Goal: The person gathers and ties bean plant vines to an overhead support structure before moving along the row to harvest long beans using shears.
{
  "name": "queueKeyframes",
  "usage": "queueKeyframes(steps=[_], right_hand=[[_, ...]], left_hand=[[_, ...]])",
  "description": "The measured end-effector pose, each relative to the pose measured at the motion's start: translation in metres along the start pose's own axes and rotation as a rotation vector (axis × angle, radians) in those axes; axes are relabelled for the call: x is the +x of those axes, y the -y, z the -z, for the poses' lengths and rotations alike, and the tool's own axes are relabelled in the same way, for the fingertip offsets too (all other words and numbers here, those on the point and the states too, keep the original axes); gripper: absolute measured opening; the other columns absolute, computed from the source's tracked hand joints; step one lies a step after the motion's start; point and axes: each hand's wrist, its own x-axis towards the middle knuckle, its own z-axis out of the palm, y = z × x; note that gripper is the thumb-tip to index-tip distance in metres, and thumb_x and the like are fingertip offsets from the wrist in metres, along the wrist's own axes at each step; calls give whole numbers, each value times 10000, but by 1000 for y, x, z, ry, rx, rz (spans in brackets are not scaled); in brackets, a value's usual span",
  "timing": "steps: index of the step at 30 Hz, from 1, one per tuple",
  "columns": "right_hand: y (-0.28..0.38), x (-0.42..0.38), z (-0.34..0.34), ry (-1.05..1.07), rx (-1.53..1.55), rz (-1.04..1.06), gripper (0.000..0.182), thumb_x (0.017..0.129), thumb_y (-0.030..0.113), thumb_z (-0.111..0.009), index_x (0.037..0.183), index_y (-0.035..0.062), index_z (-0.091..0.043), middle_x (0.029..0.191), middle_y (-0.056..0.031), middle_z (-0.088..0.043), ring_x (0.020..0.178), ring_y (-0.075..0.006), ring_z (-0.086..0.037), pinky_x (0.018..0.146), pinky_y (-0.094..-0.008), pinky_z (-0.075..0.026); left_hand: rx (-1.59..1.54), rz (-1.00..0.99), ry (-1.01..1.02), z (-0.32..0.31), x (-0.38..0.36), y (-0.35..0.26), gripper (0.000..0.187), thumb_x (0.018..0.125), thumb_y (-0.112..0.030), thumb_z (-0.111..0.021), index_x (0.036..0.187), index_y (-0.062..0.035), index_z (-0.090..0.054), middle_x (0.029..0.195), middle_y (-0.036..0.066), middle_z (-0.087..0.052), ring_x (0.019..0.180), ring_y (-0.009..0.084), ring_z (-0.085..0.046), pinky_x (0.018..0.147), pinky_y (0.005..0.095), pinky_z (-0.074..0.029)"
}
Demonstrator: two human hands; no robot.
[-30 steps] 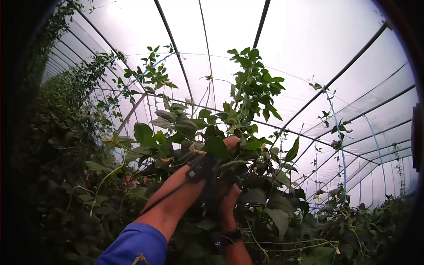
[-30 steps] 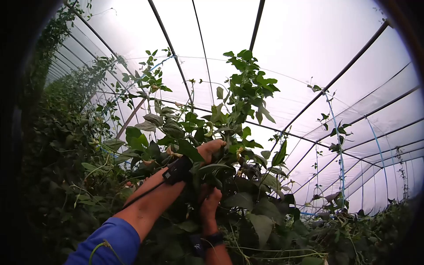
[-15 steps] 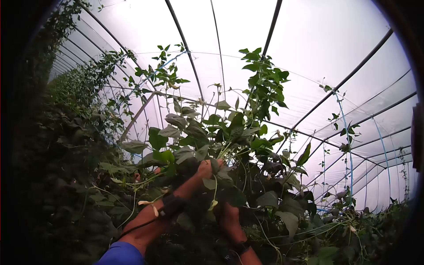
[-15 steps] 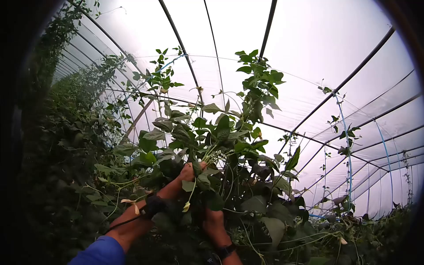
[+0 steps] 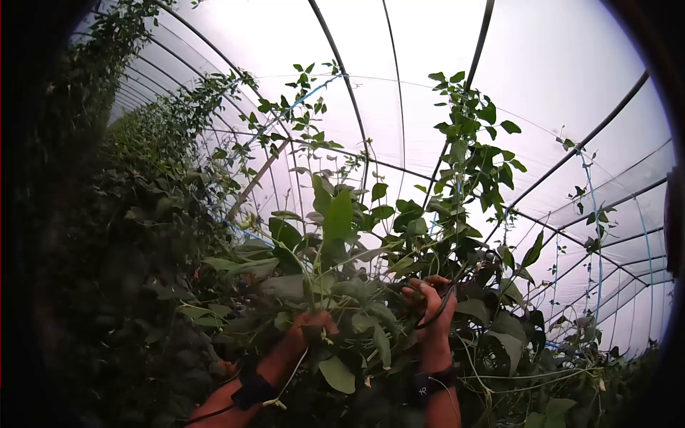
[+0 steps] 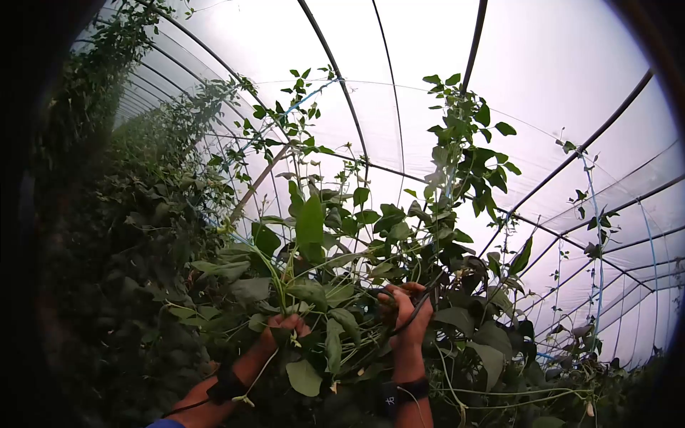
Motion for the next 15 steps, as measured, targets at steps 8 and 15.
queueKeyframes(steps=[8,15], right_hand=[[-17,17,4,198,-127,-214,308,893,236,-604,1078,20,-484,903,-146,-612,721,-234,-649,603,-336,-549],[-25,7,13,158,-258,-324,420,872,362,-642,1096,26,-524,689,-46,-530,590,-200,-632,496,-313,-517]], left_hand=[[330,76,-171,-35,-67,-23,306,959,-260,-517,1079,14,-582,994,25,-624,836,115,-556,796,265,-473],[-492,-245,579,34,-39,73,217,973,-250,-435,876,-58,-468,861,111,-549,915,274,-482,904,431,-360]])
